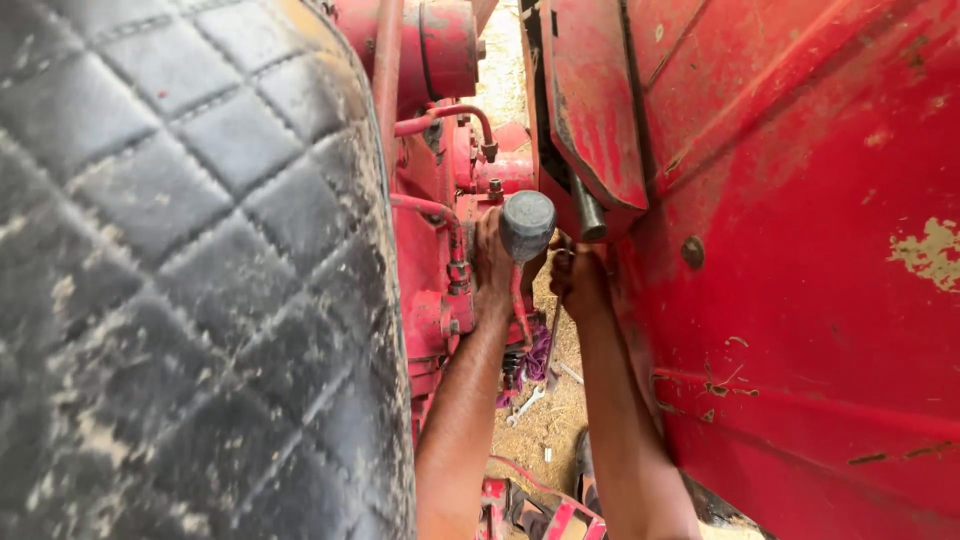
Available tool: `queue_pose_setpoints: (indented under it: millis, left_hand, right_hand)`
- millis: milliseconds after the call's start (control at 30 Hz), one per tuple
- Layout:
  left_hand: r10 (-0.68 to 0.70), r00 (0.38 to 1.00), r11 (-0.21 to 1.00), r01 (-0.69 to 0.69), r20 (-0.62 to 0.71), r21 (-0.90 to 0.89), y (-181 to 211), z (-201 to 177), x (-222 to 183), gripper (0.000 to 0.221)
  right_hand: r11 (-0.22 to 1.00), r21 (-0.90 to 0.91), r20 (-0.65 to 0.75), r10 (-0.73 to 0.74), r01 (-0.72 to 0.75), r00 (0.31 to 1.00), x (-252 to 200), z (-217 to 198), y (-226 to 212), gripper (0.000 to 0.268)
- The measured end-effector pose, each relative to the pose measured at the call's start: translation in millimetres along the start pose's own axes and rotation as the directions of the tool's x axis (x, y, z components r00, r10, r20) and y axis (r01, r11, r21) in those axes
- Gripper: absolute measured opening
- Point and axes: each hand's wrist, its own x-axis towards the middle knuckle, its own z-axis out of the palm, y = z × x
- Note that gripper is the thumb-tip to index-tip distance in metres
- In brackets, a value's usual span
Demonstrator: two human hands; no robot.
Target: The person repairs a red tractor by using a wrench to loosen bolts, removing a metal component by hand, and then tightening bolts on a different section of the machinery.
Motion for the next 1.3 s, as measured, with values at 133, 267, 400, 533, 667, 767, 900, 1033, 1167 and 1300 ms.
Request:
queue_pose_setpoints:
  millis: [133, 267, 400, 533, 667, 767, 900, 1033, 1167, 1300]
  left_hand:
    - [0.017, 0.998, 1.0, -0.018, -0.057, -0.015, 1.7, -2.3, -5.2, 0.056]
    - [-0.09, 0.995, 0.986, 0.083, -0.041, -0.147, 5.3, -4.0, 1.5, 0.064]
    - [-0.033, 0.999, 0.999, 0.033, 0.038, -0.017, 4.0, -2.7, 7.4, 0.057]
    - [-0.081, 0.997, 0.991, 0.081, 0.001, -0.103, 3.2, -3.3, 2.2, 0.045]
    - [-0.113, 0.993, 0.979, 0.103, -0.046, -0.174, -7.1, 10.7, -0.3, 0.042]
    - [-0.074, 0.996, 0.995, 0.076, 0.041, -0.057, -4.2, 5.8, 7.6, 0.039]
    - [-0.088, 0.996, 0.988, 0.086, -0.006, -0.127, 14.0, -11.0, 10.4, 0.039]
    - [-0.044, 0.995, 0.995, 0.035, -0.093, -0.091, 21.4, -21.3, 14.6, 0.035]
    - [-0.054, 0.992, 0.995, 0.044, -0.114, -0.091, 64.7, -74.7, 25.5, 0.028]
    - [-0.114, 0.988, 0.985, 0.1, -0.099, -0.137, 58.7, -66.0, 28.1, 0.016]
  right_hand:
    - [0.962, -0.253, -0.219, -0.159, 0.101, 0.963, 2.2, 0.8, 4.4, 0.025]
    - [0.974, -0.214, -0.096, -0.09, 0.068, 0.991, 29.5, -16.6, 4.8, 0.025]
    - [0.98, -0.199, -0.013, -0.029, 0.026, 0.999, 46.3, -31.0, 3.8, 0.026]
    - [0.98, -0.199, -0.001, 0.027, -0.027, 1.0, 44.4, -35.2, 4.4, 0.019]
    - [0.998, -0.056, -0.188, -0.037, 0.027, 0.981, 27.3, -28.2, 5.4, 0.029]
    - [0.984, -0.173, -0.141, -0.061, 0.036, 0.988, 25.6, -27.4, 8.1, 0.024]
    - [0.957, -0.285, -0.077, -0.07, 0.045, 0.995, 33.8, -20.1, 11.6, 0.02]
    - [0.9, -0.429, 0.002, -0.093, 0.085, 0.996, 41.7, -23.6, 3.5, 0.016]
    - [0.984, -0.092, 0.161, 0.164, -0.151, 0.973, 53.4, -44.9, -0.2, 0.035]
    - [0.994, 0.085, -0.044, 0.069, -0.065, 0.997, 27.9, -19.0, 3.5, 0.024]
